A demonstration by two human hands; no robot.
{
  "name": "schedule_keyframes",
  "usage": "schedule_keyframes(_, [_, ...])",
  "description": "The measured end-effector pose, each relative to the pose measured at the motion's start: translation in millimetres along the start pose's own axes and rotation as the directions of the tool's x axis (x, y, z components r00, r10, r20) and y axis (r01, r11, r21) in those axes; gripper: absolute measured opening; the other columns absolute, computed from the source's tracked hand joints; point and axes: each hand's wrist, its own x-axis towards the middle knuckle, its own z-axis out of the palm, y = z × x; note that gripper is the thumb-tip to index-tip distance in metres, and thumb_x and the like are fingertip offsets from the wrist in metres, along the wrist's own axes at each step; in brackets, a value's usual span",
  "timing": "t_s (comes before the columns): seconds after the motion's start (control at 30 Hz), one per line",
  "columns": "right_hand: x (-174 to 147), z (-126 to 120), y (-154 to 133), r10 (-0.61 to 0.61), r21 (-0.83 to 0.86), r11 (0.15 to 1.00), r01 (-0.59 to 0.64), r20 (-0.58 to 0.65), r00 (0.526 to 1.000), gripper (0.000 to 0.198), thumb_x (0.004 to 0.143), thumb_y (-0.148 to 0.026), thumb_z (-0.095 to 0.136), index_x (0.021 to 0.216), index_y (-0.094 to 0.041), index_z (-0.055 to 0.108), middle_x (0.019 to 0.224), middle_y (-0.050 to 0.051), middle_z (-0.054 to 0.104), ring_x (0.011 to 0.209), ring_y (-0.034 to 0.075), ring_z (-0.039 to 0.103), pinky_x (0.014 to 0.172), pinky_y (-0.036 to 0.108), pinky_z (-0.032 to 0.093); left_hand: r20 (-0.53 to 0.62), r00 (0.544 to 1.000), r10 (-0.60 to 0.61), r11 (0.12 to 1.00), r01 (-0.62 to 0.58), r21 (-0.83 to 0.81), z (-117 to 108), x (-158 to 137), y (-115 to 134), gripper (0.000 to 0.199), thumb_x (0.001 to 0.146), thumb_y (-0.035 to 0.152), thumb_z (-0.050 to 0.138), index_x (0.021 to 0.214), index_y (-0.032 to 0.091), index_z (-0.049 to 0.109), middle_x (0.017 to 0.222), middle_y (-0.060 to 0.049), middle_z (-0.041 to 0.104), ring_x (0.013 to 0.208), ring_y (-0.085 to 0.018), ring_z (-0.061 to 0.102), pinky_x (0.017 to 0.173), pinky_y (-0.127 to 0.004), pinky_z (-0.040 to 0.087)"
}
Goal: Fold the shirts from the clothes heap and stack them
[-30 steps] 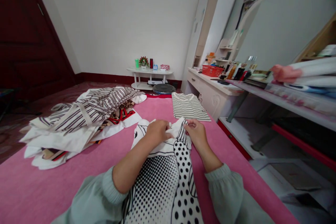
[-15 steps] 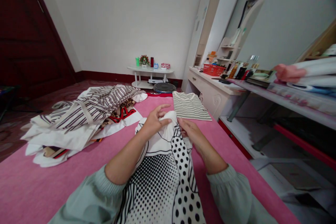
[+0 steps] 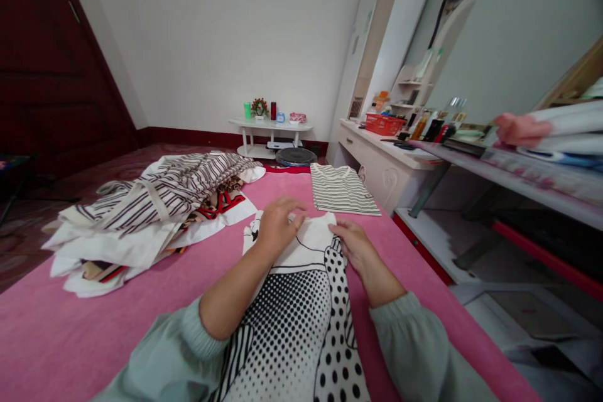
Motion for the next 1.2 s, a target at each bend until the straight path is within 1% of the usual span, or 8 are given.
schedule_keyframes(0.17, [6,-5,8,-0.099,-0.087,0.992,0.096,-0.03,0.995,0.029,0.056,-0.02,0.07,0.084,-0.016,0.063,0.063,0.0,0.068,0.054,0.014,0.062,0.051,0.023,0.048,0.315,0.949,0.033,0.995,-0.061,0.078,12,-13,1,0.022,0.09,0.032,0.052,0.095,0.02,0.07,0.099,-0.005,0.069,0.094,-0.019,0.062,0.087,-0.031,0.046])
schedule_keyframes(0.33, [9,-15,0,-0.15,-0.344,0.933,0.108,-0.098,0.984,0.019,0.066,-0.028,0.067,0.08,-0.018,0.058,0.06,-0.001,0.064,0.048,0.012,0.058,0.041,0.02,0.043,0.423,0.902,-0.08,0.943,-0.07,0.327,16,-21,-10,0.038,0.093,0.038,0.047,0.118,0.014,0.063,0.122,-0.014,0.061,0.115,-0.027,0.055,0.098,-0.039,0.042])
schedule_keyframes(0.53, [-5,-27,-27,0.214,-0.764,0.644,0.043,0.233,0.949,0.037,0.067,-0.045,0.071,0.052,-0.015,0.057,0.044,0.002,0.058,0.035,0.009,0.05,0.034,0.019,0.037,0.429,0.887,-0.169,0.906,-0.031,0.422,19,-23,-18,0.043,0.095,0.038,0.04,0.125,0.012,0.057,0.127,-0.014,0.058,0.118,-0.026,0.053,0.102,-0.037,0.04])
schedule_keyframes(0.87, [-18,-49,-48,0.399,-0.778,0.622,0.082,0.405,0.822,0.027,0.061,-0.038,0.074,0.057,-0.014,0.062,0.045,-0.001,0.058,0.038,0.008,0.048,0.041,0.019,0.036,0.442,0.88,-0.175,0.914,-0.021,0.404,21,-28,-27,0.051,0.097,0.042,0.035,0.135,0.013,0.05,0.139,-0.014,0.05,0.129,-0.025,0.044,0.11,-0.038,0.031])
schedule_keyframes(0.97, [-11,-48,-43,0.277,-0.778,0.617,0.12,0.357,0.892,0.034,0.066,-0.047,0.069,0.056,-0.015,0.06,0.046,0.0,0.057,0.039,0.009,0.046,0.042,0.022,0.035,0.444,0.88,-0.17,0.927,-0.01,0.374,21,-30,-28,0.052,0.096,0.042,0.036,0.137,0.012,0.048,0.144,-0.015,0.044,0.133,-0.027,0.039,0.113,-0.041,0.028])
schedule_keyframes(1.03, [-4,-42,-35,0.015,-0.783,0.592,0.189,0.246,0.969,0.037,0.072,-0.051,0.062,0.063,-0.015,0.061,0.053,0.002,0.06,0.044,0.011,0.05,0.045,0.024,0.037,0.435,0.889,-0.145,0.946,-0.004,0.323,19,-34,-26,0.053,0.095,0.042,0.04,0.138,0.013,0.046,0.149,-0.015,0.037,0.138,-0.028,0.033,0.114,-0.043,0.026])
schedule_keyframes(1.13, [4,-29,-19,-0.329,-0.846,0.477,0.239,0.08,0.941,0.043,0.074,-0.051,0.061,0.096,-0.014,0.063,0.072,0.006,0.068,0.061,0.017,0.061,0.056,0.027,0.044,0.392,0.915,-0.094,0.97,-0.004,0.241,8,-43,-22,0.056,0.091,0.041,0.05,0.141,0.017,0.043,0.153,-0.014,0.028,0.141,-0.028,0.024,0.114,-0.042,0.025])
schedule_keyframes(1.2, [7,-23,-7,-0.367,-0.868,0.423,0.258,0.096,0.925,0.056,0.074,-0.047,0.063,0.118,-0.014,0.056,0.08,0.006,0.069,0.069,0.02,0.063,0.062,0.03,0.046,0.309,0.942,-0.13,0.965,0.05,0.256,-6,-49,-21,0.055,0.086,0.035,0.057,0.139,0.02,0.046,0.153,-0.012,0.028,0.139,-0.028,0.029,0.112,-0.04,0.029])
